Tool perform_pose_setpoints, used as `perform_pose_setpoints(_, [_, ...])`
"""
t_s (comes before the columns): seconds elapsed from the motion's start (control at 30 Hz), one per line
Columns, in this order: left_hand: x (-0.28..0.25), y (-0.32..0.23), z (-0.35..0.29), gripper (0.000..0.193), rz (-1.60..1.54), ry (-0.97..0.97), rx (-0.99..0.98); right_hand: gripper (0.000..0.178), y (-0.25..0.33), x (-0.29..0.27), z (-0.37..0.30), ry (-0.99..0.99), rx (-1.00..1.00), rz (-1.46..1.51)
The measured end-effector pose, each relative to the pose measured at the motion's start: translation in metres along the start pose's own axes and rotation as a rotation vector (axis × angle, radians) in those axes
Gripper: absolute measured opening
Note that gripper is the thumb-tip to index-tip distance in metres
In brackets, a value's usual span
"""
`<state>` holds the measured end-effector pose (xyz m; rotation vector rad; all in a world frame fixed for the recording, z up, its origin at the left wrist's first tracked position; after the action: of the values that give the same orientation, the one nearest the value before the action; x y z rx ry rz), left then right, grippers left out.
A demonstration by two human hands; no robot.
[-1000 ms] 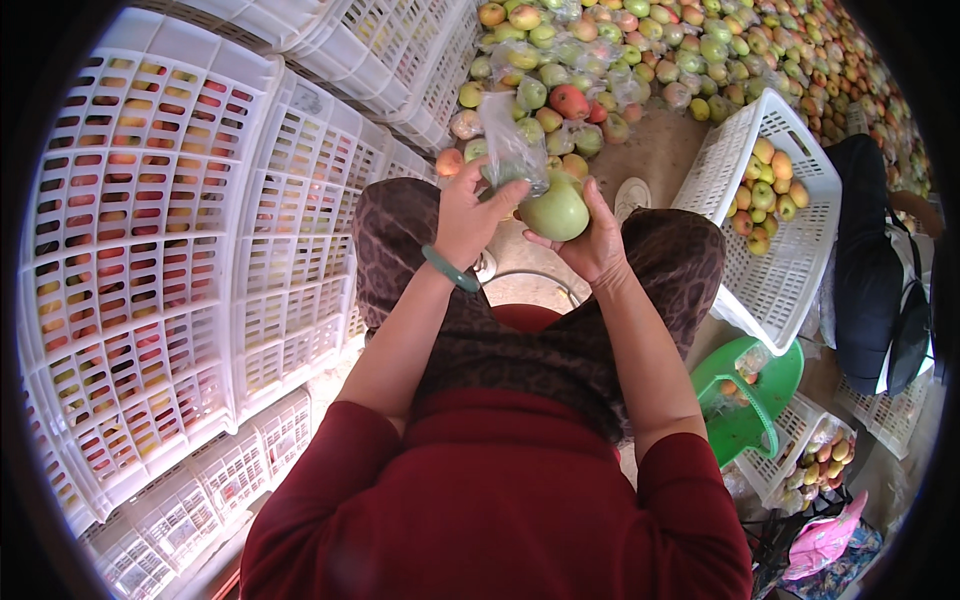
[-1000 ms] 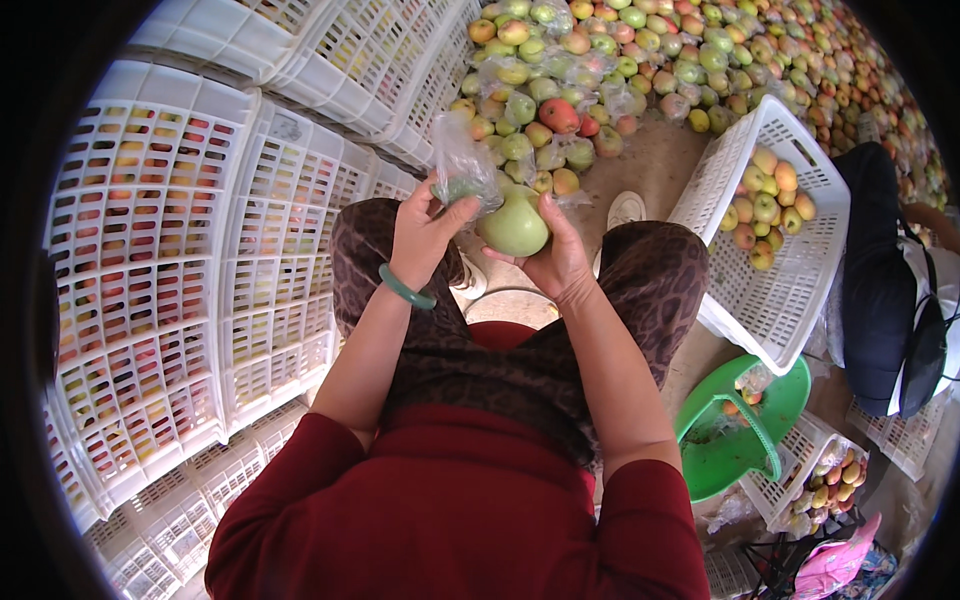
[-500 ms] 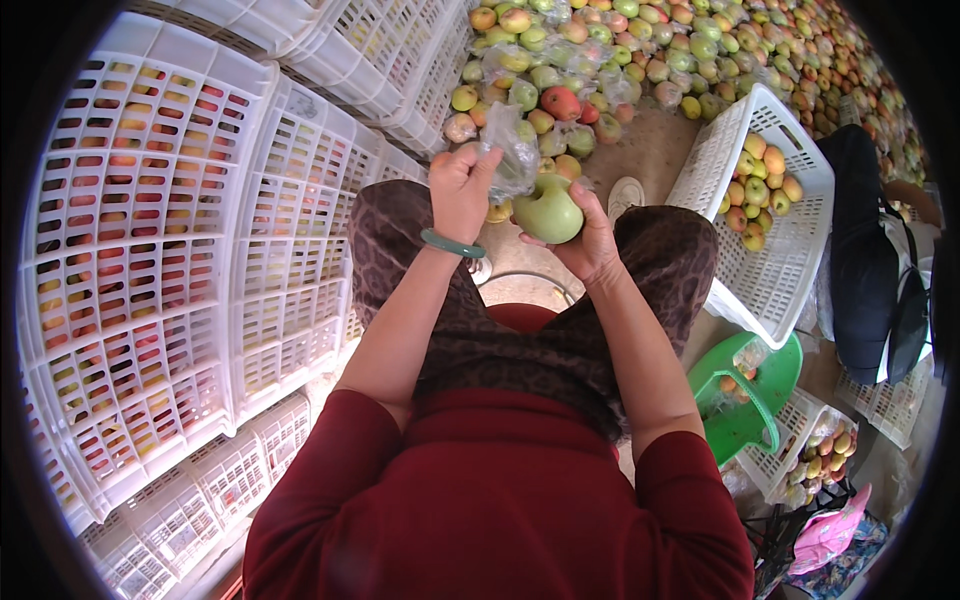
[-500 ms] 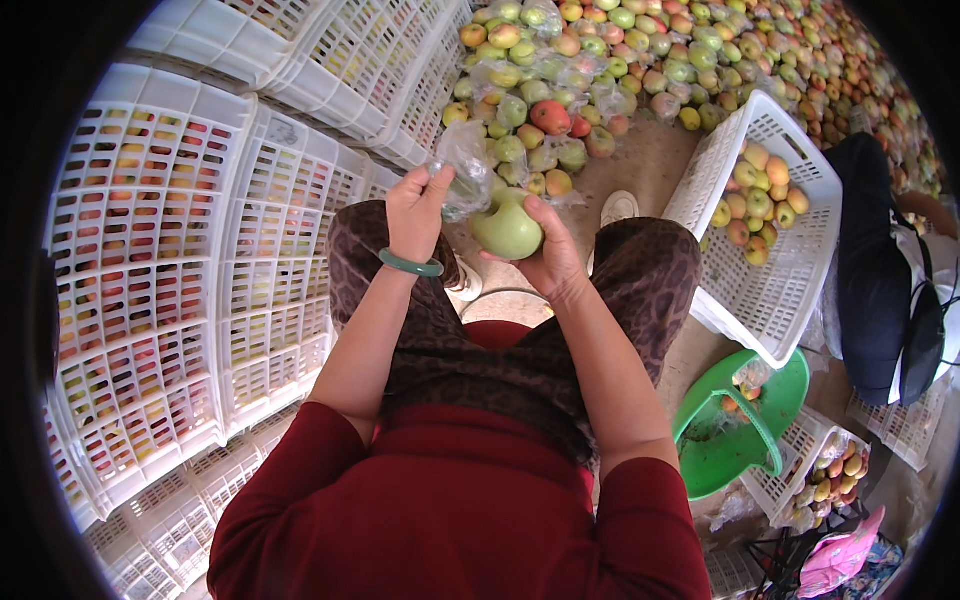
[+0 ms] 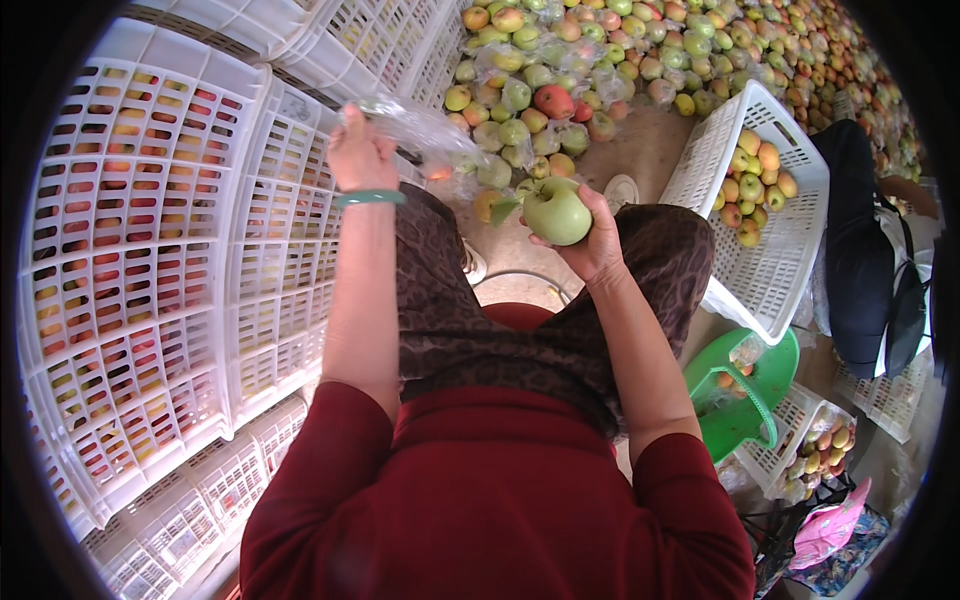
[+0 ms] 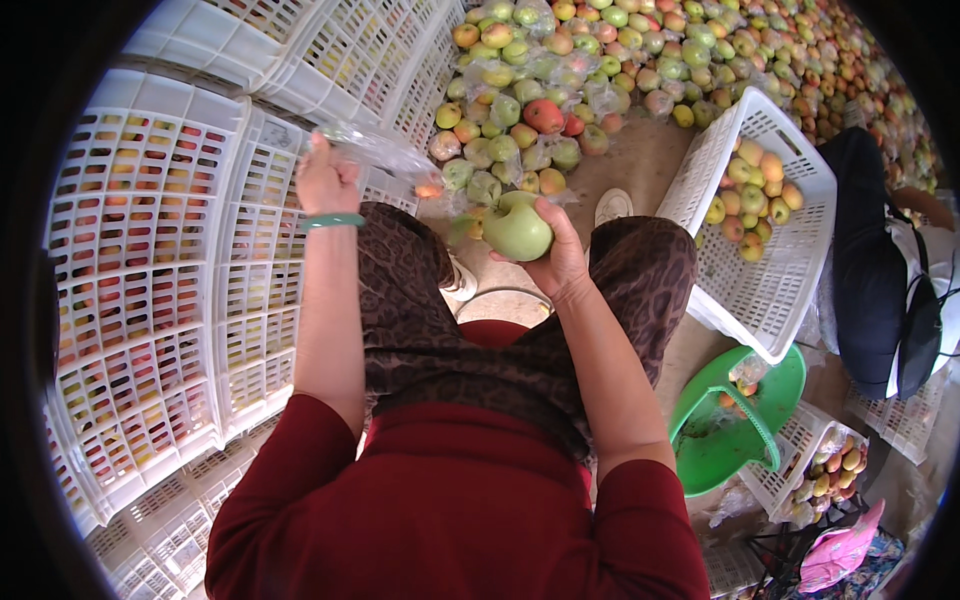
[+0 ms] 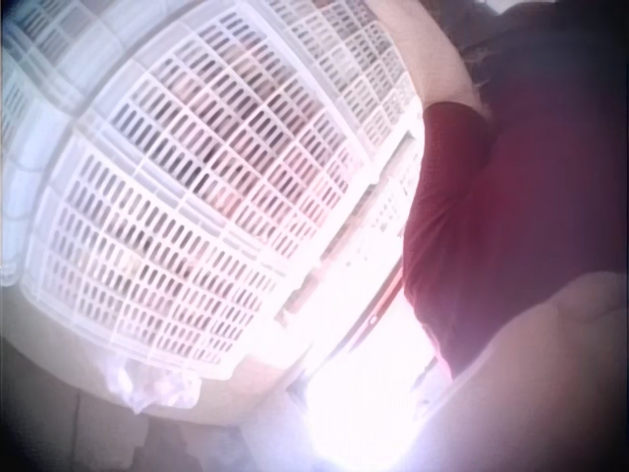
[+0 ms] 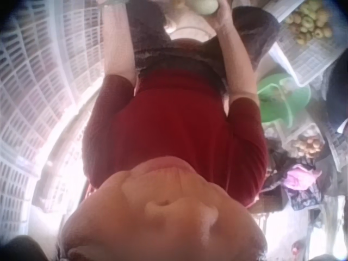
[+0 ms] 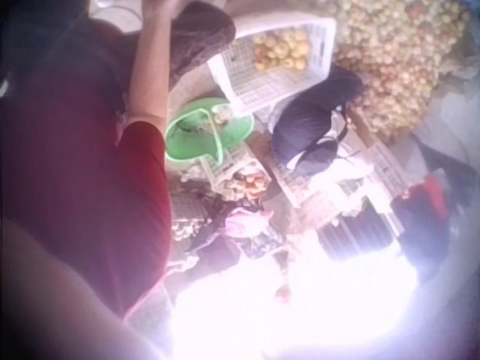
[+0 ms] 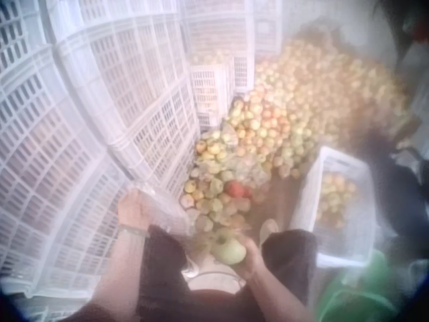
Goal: The person sits among crates of apples and repeatedly picks up individual apples, wraps each one in a thin plastic film, and places the wrapped apple into a white plastic crate. The process continues with multiple apples handled one at a time.
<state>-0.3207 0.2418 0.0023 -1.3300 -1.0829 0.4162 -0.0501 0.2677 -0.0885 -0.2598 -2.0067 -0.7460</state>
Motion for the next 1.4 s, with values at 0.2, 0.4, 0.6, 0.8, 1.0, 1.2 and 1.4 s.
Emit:
perform_pose_setpoints(0.2, [-0.003,-0.003,0.016,0.017,0.940,-0.017,0.485,0.059,0.008,0.005,-0.001,-0.044,-0.029,0.099])
perform_pose_setpoints(0.4, [0.016,0.070,-0.057,0.019,0.341,0.448,-0.085,0.053,0.008,0.008,-0.001,-0.115,-0.070,0.149])
perform_pose_setpoints(0.6, [0.005,0.122,-0.116,0.037,0.018,0.619,-0.918,0.052,0.003,0.008,0.002,-0.075,-0.154,0.065])
perform_pose_setpoints(0.8, [0.019,0.139,-0.136,0.041,-0.096,0.441,-0.979,0.050,0.006,0.017,-0.004,-0.131,-0.411,-0.644])
perform_pose_setpoints(1.0, [0.035,0.120,-0.129,0.041,0.070,0.454,-0.869,0.061,0.039,0.045,-0.023,-0.022,-0.541,-1.393])
perform_pose_setpoints(1.2, [0.103,0.114,-0.125,0.048,0.313,0.837,-0.350,0.066,0.093,0.053,-0.036,-0.147,-0.758,-1.684])
perform_pose_setpoints(1.4, [0.168,0.135,-0.108,0.038,0.368,0.744,-0.563,0.072,0.196,0.002,-0.059,-0.481,-0.772,-1.293])
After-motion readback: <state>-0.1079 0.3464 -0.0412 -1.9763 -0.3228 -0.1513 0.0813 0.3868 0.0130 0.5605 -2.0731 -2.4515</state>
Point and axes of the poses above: each hand's wrist, its own z-axis towards the middle knuckle, its own x-axis out of the palm, y = z × x, the point moved 5 cm from there along z, towards the middle knuckle
